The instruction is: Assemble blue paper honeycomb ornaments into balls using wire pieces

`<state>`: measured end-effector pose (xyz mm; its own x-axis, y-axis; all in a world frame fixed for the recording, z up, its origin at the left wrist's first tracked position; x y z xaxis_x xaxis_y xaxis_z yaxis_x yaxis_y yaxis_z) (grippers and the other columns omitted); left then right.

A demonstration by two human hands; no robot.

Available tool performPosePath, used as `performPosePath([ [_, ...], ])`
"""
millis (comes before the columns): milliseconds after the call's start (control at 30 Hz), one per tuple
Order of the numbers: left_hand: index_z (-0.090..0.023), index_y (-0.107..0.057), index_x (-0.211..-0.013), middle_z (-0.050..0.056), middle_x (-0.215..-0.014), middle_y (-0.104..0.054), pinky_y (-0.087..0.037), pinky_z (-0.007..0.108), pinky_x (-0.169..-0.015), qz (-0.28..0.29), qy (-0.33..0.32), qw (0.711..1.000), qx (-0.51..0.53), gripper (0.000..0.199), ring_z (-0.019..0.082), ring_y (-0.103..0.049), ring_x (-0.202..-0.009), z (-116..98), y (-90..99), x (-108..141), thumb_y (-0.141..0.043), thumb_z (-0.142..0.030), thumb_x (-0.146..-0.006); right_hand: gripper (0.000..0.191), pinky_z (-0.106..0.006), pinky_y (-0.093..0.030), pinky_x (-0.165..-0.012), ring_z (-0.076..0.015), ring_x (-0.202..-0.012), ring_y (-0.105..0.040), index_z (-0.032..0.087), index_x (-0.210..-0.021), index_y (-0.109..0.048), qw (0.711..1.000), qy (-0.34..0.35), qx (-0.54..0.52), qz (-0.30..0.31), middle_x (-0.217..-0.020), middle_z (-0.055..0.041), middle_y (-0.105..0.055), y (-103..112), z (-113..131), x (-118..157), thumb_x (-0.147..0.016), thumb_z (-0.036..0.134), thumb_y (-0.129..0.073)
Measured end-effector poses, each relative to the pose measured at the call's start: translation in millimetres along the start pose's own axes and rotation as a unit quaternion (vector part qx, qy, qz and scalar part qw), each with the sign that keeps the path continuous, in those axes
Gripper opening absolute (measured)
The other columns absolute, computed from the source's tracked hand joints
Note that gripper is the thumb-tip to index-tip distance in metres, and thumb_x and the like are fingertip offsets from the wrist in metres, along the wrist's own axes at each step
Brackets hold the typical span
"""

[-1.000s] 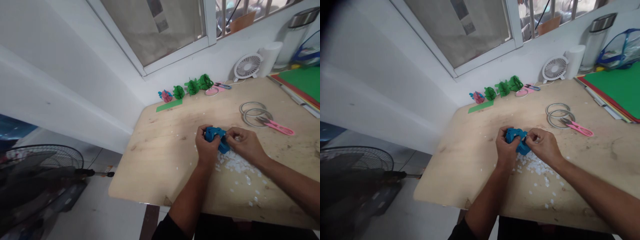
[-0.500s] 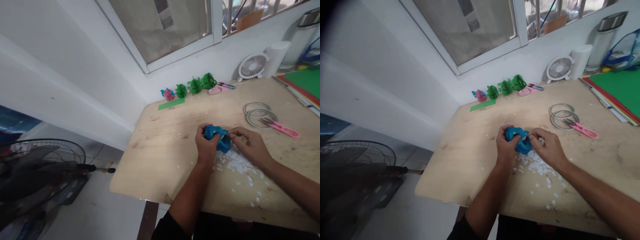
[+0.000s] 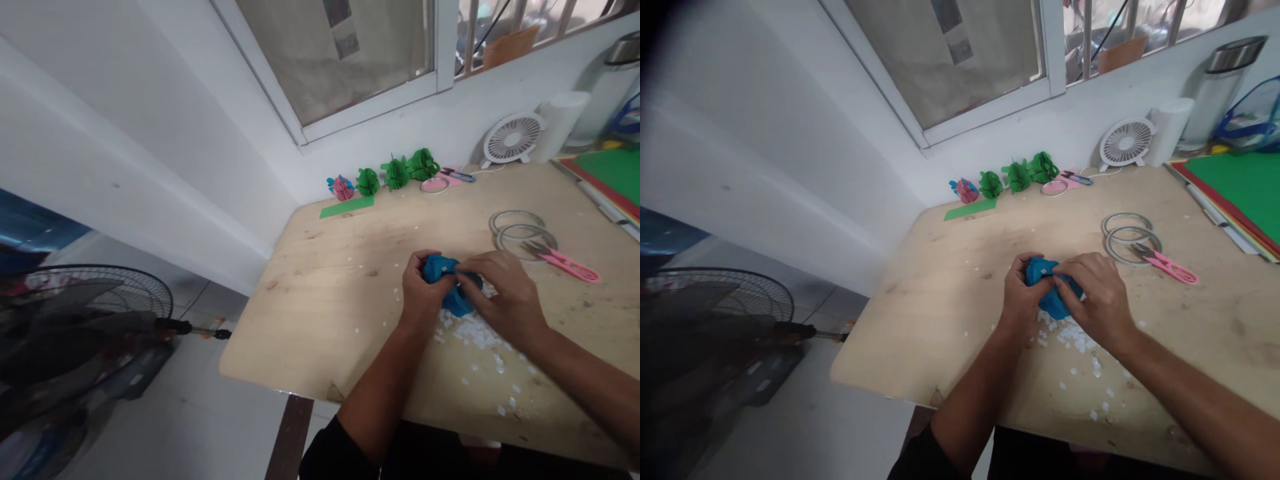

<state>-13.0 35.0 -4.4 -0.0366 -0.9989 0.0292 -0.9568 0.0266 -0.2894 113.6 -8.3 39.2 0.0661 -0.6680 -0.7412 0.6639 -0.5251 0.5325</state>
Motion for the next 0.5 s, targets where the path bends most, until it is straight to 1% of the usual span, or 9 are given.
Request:
performPosePath([
  [133, -0.020, -0.061, -0.096, -0.004, -0.075, -0.056, -0.042, 0.021, -0.061, 0.022, -0.030, 0.998, -0.041, 0.038, 0.009, -0.047, -0.063, -2.3, -3.6, 0.6, -0.071, -0.018, -0.060, 0.015, -0.041, -0.045, -0.073, -0.0254, -0.080, -0.065, 0.023, -0.088, -0.070, 1.000, 0.004, 0.012, 0.022, -0.083, -0.0078, -0.073, -4.0, -0.6, 1.1, -0.094, 0.028, -0.057],
  [233, -0.021, -0.061, -0.100, -0.005, -0.074, -0.053, -0.041, 0.021, -0.061, 0.036, -0.060, 0.993, -0.090, 0.039, 0.009, -0.044, -0.062, -3.4, -5.1, 1.3, -0.069, -0.017, -0.062, 0.015, -0.040, -0.044, -0.072, -0.0251, -0.079, -0.064, 0.023, -0.087, -0.069, 1.000, -0.002, 0.012, 0.023, -0.081, -0.0074, -0.073, -4.2, -3.3, 1.1, -0.094, 0.029, -0.058],
  [333, -0.021, -0.062, -0.105, -0.003, -0.077, -0.055, -0.042, 0.021, -0.061, 0.050, -0.083, 0.987, -0.127, 0.042, 0.009, -0.045, -0.064, -5.6, -6.2, 3.7, -0.069, -0.017, -0.064, 0.015, -0.039, -0.044, -0.072, -0.0240, -0.077, -0.064, 0.022, -0.084, -0.067, 1.000, -0.012, 0.003, 0.019, -0.079, -0.0066, -0.073, -2.8, -5.5, 1.0, -0.094, 0.029, -0.058],
  [433, -0.022, -0.061, -0.112, -0.002, -0.079, -0.058, -0.043, 0.022, -0.059, 0.071, -0.075, 0.986, -0.135, 0.046, 0.010, -0.047, -0.063, -8.2, -7.7, 7.0, -0.067, -0.017, -0.067, 0.015, -0.039, -0.045, -0.072, -0.0234, -0.076, -0.065, 0.023, -0.084, -0.067, 0.999, -0.033, -0.007, 0.018, -0.079, -0.0054, -0.072, -2.2, -8.5, 1.7, -0.094, 0.031, -0.058],
  [500, -0.022, -0.062, -0.115, -0.001, -0.083, -0.061, -0.046, 0.024, -0.063, 0.081, -0.071, 0.985, -0.134, 0.047, 0.012, -0.051, -0.066, -10.9, -8.4, 8.9, -0.066, -0.018, -0.068, 0.016, -0.039, -0.045, -0.073, -0.0233, -0.076, -0.065, 0.023, -0.084, -0.067, 0.999, -0.044, -0.011, 0.013, -0.079, -0.0054, -0.072, -2.0, -10.1, 2.6, -0.094, 0.032, -0.058],
])
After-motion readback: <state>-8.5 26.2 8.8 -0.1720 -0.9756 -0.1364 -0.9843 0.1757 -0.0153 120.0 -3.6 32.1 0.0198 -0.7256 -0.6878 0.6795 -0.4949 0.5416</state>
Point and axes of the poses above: each hand's wrist, its own x-axis away from the middle knuckle, its own y-axis out of the back of the hand, z = x × y, the point moved 6 cm from there along -x, towards the middle knuckle
